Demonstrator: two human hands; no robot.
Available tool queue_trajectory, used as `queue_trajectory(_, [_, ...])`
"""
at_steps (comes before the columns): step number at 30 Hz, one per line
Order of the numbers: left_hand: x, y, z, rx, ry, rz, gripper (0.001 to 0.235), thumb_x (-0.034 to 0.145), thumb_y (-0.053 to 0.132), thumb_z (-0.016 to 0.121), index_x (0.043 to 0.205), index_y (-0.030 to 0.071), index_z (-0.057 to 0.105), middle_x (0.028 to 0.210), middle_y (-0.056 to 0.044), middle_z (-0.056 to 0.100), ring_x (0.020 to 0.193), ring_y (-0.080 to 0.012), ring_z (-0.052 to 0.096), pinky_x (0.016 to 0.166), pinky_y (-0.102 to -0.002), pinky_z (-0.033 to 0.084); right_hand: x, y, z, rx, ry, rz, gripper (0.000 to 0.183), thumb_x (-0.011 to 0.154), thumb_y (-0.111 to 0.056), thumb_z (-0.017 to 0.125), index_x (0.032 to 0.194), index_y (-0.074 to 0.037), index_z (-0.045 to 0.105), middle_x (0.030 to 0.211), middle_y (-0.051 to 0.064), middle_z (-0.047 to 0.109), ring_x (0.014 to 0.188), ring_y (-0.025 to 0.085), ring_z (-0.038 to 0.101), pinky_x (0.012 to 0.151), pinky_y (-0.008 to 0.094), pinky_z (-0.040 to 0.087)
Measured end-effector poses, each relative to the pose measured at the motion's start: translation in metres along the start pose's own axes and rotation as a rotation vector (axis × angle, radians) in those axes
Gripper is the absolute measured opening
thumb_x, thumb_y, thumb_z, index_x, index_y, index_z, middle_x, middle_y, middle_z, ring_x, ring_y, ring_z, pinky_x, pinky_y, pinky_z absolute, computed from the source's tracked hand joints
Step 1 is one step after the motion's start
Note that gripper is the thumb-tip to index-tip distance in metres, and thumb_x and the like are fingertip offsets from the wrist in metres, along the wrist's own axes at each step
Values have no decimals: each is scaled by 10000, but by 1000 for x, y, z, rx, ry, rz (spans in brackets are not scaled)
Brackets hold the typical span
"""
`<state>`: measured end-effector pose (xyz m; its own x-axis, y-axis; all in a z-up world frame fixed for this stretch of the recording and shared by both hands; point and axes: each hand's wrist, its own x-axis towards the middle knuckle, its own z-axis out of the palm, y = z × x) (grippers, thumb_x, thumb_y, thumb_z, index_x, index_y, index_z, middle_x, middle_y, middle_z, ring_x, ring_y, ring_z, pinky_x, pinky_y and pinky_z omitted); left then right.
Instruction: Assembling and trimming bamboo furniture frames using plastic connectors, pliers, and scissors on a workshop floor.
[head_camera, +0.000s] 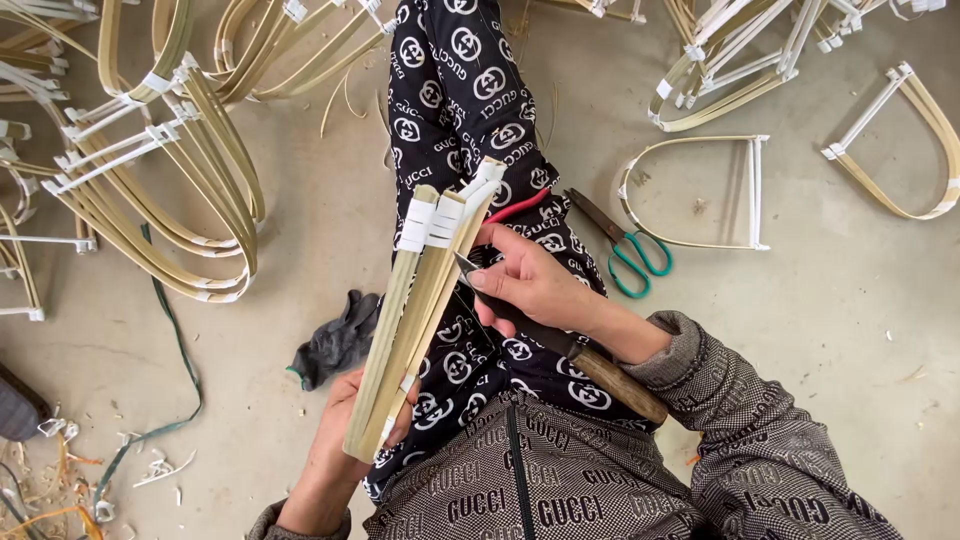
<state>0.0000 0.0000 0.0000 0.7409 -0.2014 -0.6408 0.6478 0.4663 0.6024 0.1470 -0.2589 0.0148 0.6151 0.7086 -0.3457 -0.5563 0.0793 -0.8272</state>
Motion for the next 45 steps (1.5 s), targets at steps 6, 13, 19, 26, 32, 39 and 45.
queue_trajectory(6, [0,-4,-1,4,0,30,172,964,48,543,907,-83,639,631,-82,618,383,-100,501,327,-241,377,-2,-9,5,-37,18,-3,388,1047,-177,529,1395,-42,423,697,62,675,475,92,584,467,217,485])
queue_trajectory(13, [-1,-10,5,296,177,-120,389,998,149,565,1342,19,690,813,-32,743,605,-74,603,515,-216,483,-2,1,-6,-38,58,-14,291,1075,-155,519,1270,48,593,764,58,688,539,87,609,488,228,506])
queue_trajectory(19, [10,27,47,286,-124,122,512,951,177,560,1439,53,462,1095,10,704,806,-88,693,699,-237,608,-2,16,15,1,22,64,294,1071,-157,513,1288,31,579,730,53,676,502,79,585,487,207,480])
queue_trajectory(26, [25,-6,36,307,10,153,443,959,120,631,1367,-7,516,1027,-73,665,715,-118,661,599,-262,575,-12,23,20,-6,-24,86,389,1065,-184,496,1411,-6,499,716,55,678,495,84,592,495,208,487])
queue_trajectory(32, [21,-4,35,322,11,166,460,948,87,641,1385,-5,530,987,-87,695,689,-122,672,569,-258,560,-21,18,37,19,-81,142,504,1043,-187,513,1484,-77,297,696,57,667,476,96,591,469,226,485])
queue_trajectory(39, [7,1,39,254,5,217,414,938,22,630,1352,16,633,983,-62,762,756,-74,693,625,-219,569,-17,32,7,61,-28,97,358,1080,-139,512,1394,30,487,749,70,686,493,97,595,471,232,500])
queue_trajectory(45, [15,-36,-4,263,-30,185,246,1002,4,666,1219,-102,717,842,-150,762,671,-141,701,557,-247,527,-20,27,30,38,-75,81,436,1062,-154,526,1461,-119,355,722,71,680,480,90,608,444,219,498])
